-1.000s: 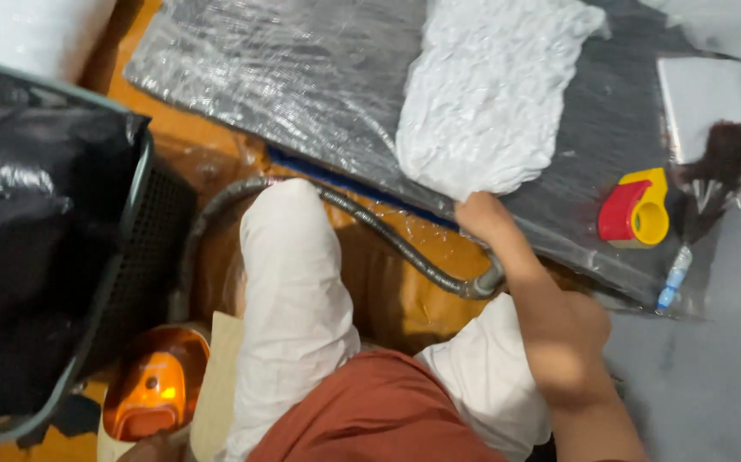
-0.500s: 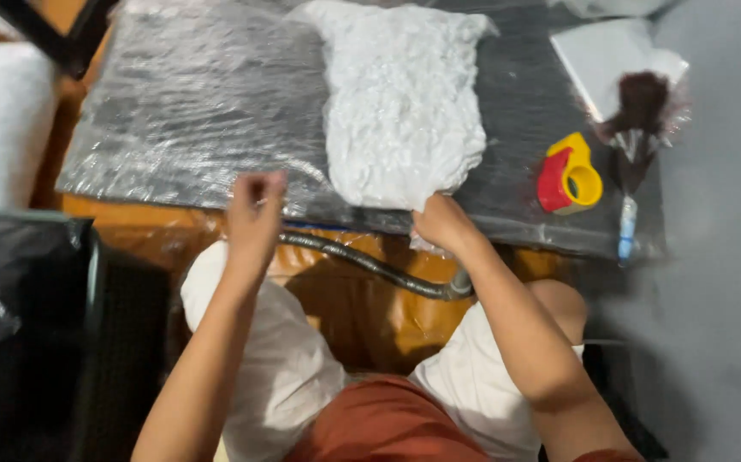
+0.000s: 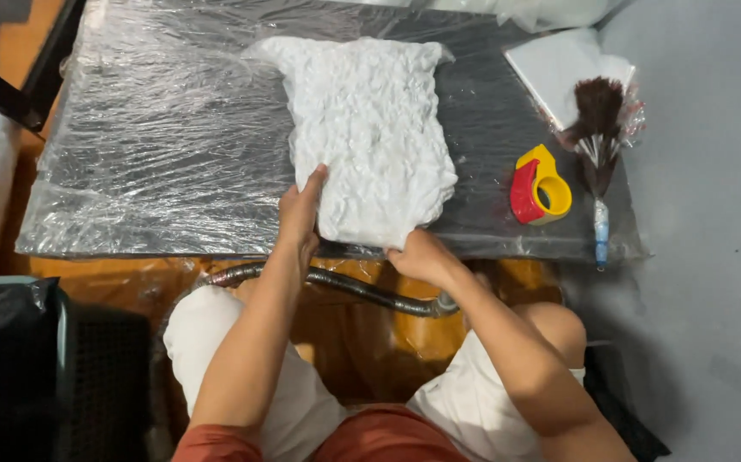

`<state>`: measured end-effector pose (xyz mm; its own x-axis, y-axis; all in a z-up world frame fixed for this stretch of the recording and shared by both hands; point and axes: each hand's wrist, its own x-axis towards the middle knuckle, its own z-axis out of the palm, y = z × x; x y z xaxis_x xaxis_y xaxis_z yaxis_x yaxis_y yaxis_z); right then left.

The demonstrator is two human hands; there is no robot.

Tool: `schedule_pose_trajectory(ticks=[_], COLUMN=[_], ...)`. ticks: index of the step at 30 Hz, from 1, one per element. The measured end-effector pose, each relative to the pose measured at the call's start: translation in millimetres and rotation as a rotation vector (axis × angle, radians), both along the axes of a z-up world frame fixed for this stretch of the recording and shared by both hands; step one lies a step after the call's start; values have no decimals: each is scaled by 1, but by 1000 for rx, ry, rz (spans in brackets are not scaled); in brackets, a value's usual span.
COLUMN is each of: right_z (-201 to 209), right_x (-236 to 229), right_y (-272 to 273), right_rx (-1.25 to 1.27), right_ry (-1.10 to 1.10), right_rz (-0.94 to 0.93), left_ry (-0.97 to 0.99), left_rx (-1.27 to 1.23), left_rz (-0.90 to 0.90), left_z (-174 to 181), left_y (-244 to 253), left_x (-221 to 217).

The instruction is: Using a vacuum to remove air from a cushion insert inside a plastic bag and then sealing it with tape.

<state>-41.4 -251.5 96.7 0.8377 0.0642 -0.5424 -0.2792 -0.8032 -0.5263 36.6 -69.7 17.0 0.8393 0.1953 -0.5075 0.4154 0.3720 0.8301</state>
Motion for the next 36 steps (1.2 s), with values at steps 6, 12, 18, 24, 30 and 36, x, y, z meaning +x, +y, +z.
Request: schedule_pose_trajectory(ticks=[6,12,18,24,30,36], right_z=[-33,-51,-81,-108,-102,-93], right_x=[15,11,9,2,18,18], right_y=[11,24,38,33,2,-6], right_rx=[-97,-37,-50,159,327,307], right_ry=[-6,103,75,-95,-52,-14], right_rz=[30,12,124,8,-152,-175], left_ry=[-401,-1091,-1112,-1071,-290,68], left_rx=[343,965,1315,1112,740,-171], left_rz=[114,-187,-517,-386,86,-5], left_z=[77,102,7,7,-57,-4], left_y=[0,-33,-53,-32,29,7], left_x=[-27,-54,-6,-6,14,-12])
